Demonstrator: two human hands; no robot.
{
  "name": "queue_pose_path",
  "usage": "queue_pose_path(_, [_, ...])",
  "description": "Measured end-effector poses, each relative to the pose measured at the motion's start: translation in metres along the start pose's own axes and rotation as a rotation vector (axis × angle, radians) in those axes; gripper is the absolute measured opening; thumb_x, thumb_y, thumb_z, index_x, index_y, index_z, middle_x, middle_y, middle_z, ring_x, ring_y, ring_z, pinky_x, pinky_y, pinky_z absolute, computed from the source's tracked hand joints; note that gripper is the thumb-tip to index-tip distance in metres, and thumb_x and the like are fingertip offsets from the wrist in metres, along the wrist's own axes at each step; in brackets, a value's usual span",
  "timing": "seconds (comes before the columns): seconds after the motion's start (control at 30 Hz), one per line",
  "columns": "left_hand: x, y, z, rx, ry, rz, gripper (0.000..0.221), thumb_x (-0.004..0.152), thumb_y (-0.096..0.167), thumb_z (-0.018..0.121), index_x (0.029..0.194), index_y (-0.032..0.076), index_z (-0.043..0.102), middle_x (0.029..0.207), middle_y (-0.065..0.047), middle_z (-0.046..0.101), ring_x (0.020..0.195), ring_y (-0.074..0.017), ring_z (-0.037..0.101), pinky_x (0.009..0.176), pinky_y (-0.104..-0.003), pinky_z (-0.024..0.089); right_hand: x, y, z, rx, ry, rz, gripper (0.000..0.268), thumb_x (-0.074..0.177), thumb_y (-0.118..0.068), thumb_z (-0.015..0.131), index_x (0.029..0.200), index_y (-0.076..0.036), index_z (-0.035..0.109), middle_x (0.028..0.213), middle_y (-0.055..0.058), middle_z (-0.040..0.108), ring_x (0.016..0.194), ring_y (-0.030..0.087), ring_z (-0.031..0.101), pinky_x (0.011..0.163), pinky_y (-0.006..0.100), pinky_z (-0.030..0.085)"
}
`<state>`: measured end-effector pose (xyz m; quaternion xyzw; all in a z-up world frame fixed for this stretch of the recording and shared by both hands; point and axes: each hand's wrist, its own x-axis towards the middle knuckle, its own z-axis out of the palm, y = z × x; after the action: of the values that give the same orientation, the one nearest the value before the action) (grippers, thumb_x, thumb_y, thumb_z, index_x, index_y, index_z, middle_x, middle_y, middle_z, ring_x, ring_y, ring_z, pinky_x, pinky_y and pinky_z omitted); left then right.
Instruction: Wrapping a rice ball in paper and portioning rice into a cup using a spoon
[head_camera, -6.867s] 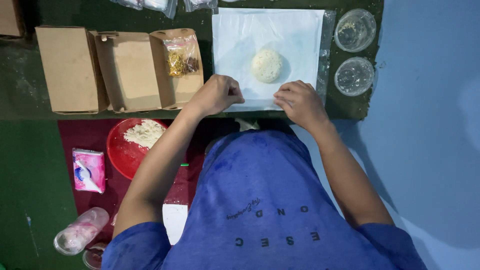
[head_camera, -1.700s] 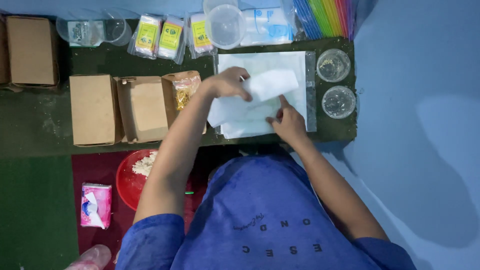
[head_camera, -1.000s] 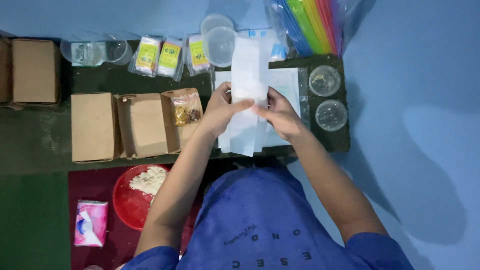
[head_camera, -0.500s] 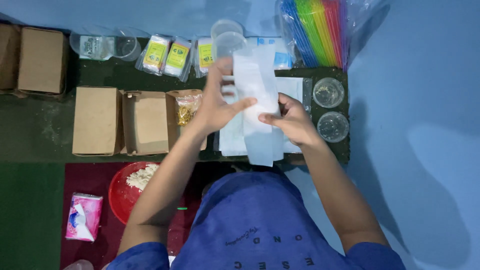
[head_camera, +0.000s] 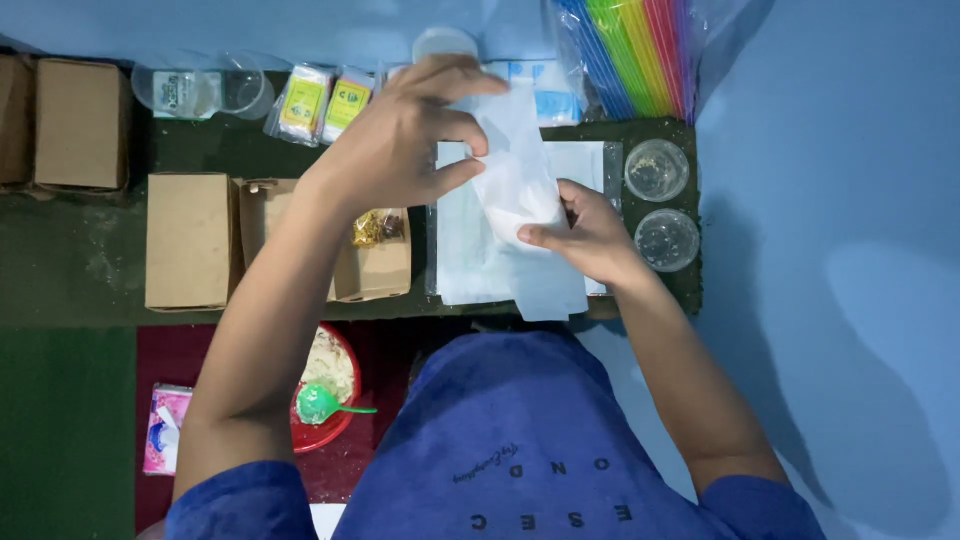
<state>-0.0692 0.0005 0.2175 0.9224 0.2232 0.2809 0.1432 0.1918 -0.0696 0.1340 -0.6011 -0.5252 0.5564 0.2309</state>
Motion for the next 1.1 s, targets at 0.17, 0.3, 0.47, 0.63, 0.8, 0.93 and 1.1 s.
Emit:
queue_pose_path(0.17, [0.005,-0.009,0.017,-0.219,0.011,-0.068,0.012,0.092,0.001,0.077,0.085,0.006,0.069,0.118,-0.019,0.067,0.116,-0.0358,0.063,0.09,-0.046,0.053,0.004,0.022,-0.005,-0.045,-0.044,-0.135,0.058,0.075,-0.023,0.085,0.129,-0.011,0.067,0.114,-0.001,0.073,0.102,0.013,0.066,0.082,0.028,0.052])
queue_pose_path(0.3, [-0.003,-0.017,0.046,-0.38,0.17,-0.177,0.018,0.086,-0.009,0.07,0.081,0.005,0.062,0.075,-0.004,0.062,0.068,-0.0146,0.057,0.061,-0.028,0.043,0.007,0.035,-0.004,-0.023,-0.055,-0.116,0.059,0.077,-0.022,0.085,0.131,-0.012,0.066,0.116,-0.003,0.07,0.103,0.01,0.062,0.084,0.026,0.05])
queue_pose_path(0.47, [-0.008,-0.024,0.073,-0.553,0.293,-0.442,0.016,0.085,-0.004,0.073,0.082,0.009,0.065,0.081,-0.002,0.068,0.074,-0.012,0.065,0.064,-0.024,0.051,0.005,0.034,-0.002,0.042,-0.074,-0.015,0.058,0.078,-0.013,0.082,0.133,-0.008,0.062,0.123,0.002,0.07,0.109,0.014,0.064,0.087,0.028,0.053])
queue_pose_path(0.63, [-0.016,-0.04,0.09,-0.547,0.215,-0.605,0.024,0.089,0.005,0.078,0.111,0.003,0.072,0.109,-0.009,0.077,0.089,-0.0166,0.075,0.075,-0.028,0.061,0.008,0.045,0.001,0.18,-0.117,0.009,0.055,0.08,-0.005,0.078,0.133,-0.005,0.06,0.126,0.008,0.071,0.111,0.018,0.068,0.091,0.032,0.058])
queue_pose_path(0.8, [-0.014,-0.049,0.089,-0.41,0.079,-0.643,0.011,0.088,0.02,0.082,0.088,0.009,0.081,0.088,-0.004,0.081,0.079,-0.0137,0.074,0.064,-0.029,0.054,0.012,0.054,0.002,0.244,-0.172,-0.017,0.061,0.082,-0.016,0.078,0.138,-0.005,0.057,0.129,0.009,0.069,0.115,0.019,0.066,0.095,0.033,0.056])
queue_pose_path(0.93, [-0.015,-0.052,0.088,-0.441,0.054,-0.635,0.015,0.093,0.021,0.08,0.085,0.009,0.078,0.081,-0.003,0.076,0.073,-0.013,0.068,0.061,-0.029,0.049,0.015,0.066,0.002,0.218,-0.173,-0.068,0.056,0.085,-0.021,0.078,0.135,-0.006,0.059,0.127,0.007,0.069,0.113,0.019,0.067,0.09,0.033,0.056])
queue_pose_path(1.1, [-0.012,-0.051,0.093,-0.606,0.094,-0.675,0.019,0.099,0.018,0.071,0.087,0.011,0.06,0.084,-0.003,0.065,0.08,-0.0164,0.06,0.073,-0.031,0.049,0.007,0.053,0.004,0.326,-0.152,-0.11,0.06,0.083,-0.024,0.079,0.136,-0.005,0.06,0.126,0.009,0.071,0.113,0.019,0.067,0.091,0.032,0.057])
